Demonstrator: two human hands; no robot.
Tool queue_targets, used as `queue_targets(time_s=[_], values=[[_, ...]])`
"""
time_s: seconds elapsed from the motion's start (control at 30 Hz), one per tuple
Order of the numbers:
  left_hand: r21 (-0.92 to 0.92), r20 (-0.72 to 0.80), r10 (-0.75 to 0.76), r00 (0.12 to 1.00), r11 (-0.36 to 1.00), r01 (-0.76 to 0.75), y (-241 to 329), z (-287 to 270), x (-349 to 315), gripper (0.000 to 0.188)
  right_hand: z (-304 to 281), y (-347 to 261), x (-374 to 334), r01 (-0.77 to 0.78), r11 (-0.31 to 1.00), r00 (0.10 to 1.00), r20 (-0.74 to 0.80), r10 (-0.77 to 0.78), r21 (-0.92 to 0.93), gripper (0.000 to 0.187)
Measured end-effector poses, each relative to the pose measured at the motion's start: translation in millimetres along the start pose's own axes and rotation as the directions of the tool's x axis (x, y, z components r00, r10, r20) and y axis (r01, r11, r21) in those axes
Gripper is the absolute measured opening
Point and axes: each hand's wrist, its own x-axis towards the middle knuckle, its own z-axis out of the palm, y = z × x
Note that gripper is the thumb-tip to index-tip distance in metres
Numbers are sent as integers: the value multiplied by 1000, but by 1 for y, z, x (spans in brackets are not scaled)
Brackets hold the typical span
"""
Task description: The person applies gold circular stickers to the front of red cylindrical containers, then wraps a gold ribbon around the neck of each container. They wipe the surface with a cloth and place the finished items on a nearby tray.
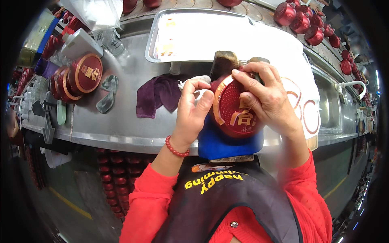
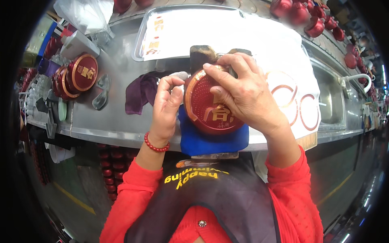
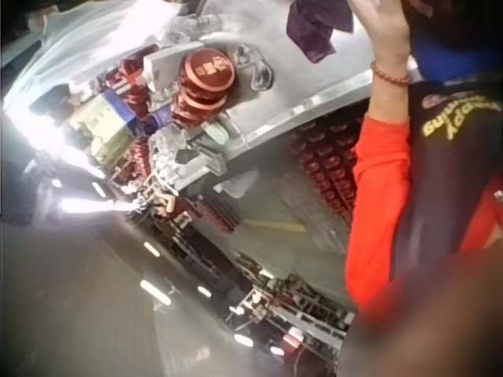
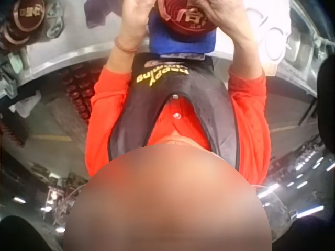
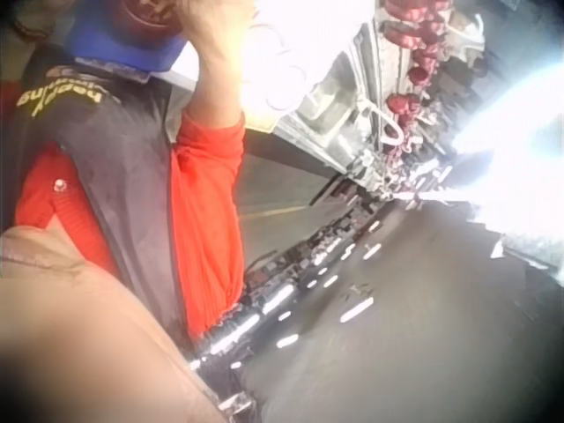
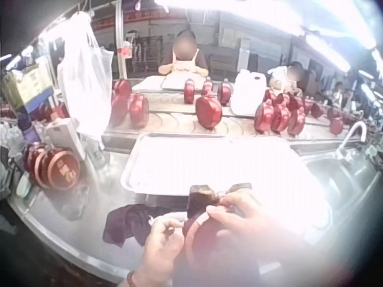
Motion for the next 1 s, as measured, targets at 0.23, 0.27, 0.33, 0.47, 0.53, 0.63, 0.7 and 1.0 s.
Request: queue_targets(time_s=[0.23, 0.27, 0.33, 0.47, 0.53, 0.63, 0.7, 1.0], values=[[351, 114, 97, 989, 927, -131, -5, -3, -30, 71, 3, 1, -1, 14, 1000, 1000, -19, -14, -13, 38], [303, 113, 79, 991, 947, -110, -7, -4, -31, 73, 3, 1, -1, 12, 1000, 1000, -18, -13, -9, 38], [313, 129, 86, 988, 942, -123, -10, -5, -30, 74, 3, 1, -2, 18, 1000, 1000, -16, -18, -13, 38], [298, 158, 101, 982, 943, -145, -8, -8, -30, 73, 2, 1, -3, -2, 1000, 999, 43, 3, -21, 38], [281, 151, 85, 985, 951, -126, -7, -8, -31, 71, 1, 0, -4, 11, 999, 999, 45, -9, -33, 38], [278, 148, 101, 984, 950, -140, -9, -6, -31, 70, 2, 0, -4, 12, 999, 999, 42, -11, -41, 38], [266, 138, 104, 985, 954, -138, -11, -6, -30, 70, 3, 1, -2, 11, 999, 999, 31, -10, -33, 37], [337, 110, 132, 985, 927, -162, -15, -5, -33, 74, 5, 1, -2, 25, 999, 1000, -2, -25, -33, 38]])
